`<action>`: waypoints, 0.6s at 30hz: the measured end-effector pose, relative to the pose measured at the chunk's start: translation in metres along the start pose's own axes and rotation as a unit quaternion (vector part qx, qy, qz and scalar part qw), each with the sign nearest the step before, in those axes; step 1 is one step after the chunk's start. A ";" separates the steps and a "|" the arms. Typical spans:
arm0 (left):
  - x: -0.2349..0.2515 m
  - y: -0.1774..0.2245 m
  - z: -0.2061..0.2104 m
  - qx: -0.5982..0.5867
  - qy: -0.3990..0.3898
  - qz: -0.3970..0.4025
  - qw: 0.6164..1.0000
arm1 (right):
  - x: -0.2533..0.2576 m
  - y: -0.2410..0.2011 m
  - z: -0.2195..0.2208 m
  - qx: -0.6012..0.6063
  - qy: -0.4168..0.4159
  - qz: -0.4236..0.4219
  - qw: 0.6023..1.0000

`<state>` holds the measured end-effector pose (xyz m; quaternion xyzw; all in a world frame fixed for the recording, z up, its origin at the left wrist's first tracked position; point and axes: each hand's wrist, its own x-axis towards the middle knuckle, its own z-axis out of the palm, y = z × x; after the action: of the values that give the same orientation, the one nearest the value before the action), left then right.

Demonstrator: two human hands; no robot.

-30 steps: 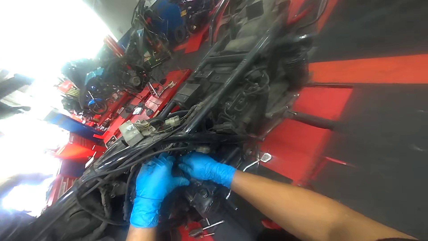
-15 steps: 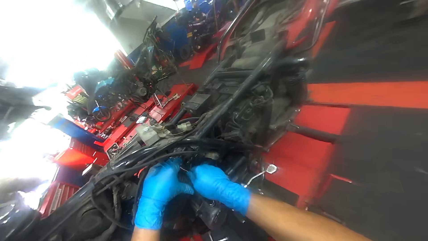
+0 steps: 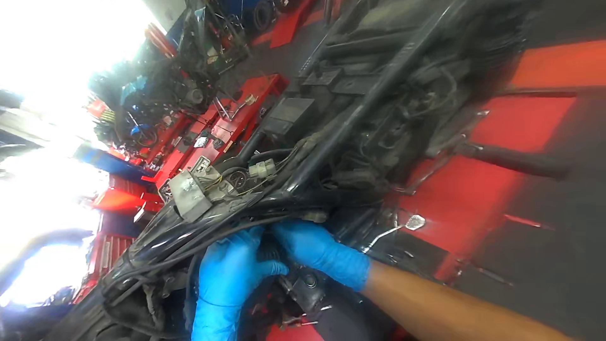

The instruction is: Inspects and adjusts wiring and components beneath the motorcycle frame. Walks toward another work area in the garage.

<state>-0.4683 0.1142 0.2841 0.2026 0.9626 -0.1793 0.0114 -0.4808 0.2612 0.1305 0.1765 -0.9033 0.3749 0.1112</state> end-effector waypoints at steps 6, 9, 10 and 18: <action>-0.001 0.004 0.001 0.022 0.018 0.009 1.000 | 0.000 -0.007 0.001 -0.012 -0.008 0.014 1.000; 0.001 0.004 0.000 0.014 0.029 0.021 0.999 | -0.006 -0.012 -0.020 0.024 -0.031 0.015 0.999; 0.001 0.005 -0.001 0.012 0.038 0.026 0.999 | -0.008 -0.012 -0.027 0.046 -0.046 0.012 0.998; -0.003 0.012 -0.013 -0.013 -0.009 0.033 0.999 | -0.010 -0.009 -0.044 0.169 -0.141 0.082 0.972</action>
<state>-0.4600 0.1279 0.2924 0.2330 0.9575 -0.1677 0.0285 -0.4653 0.2889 0.1639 0.1691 -0.8447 0.5013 -0.0804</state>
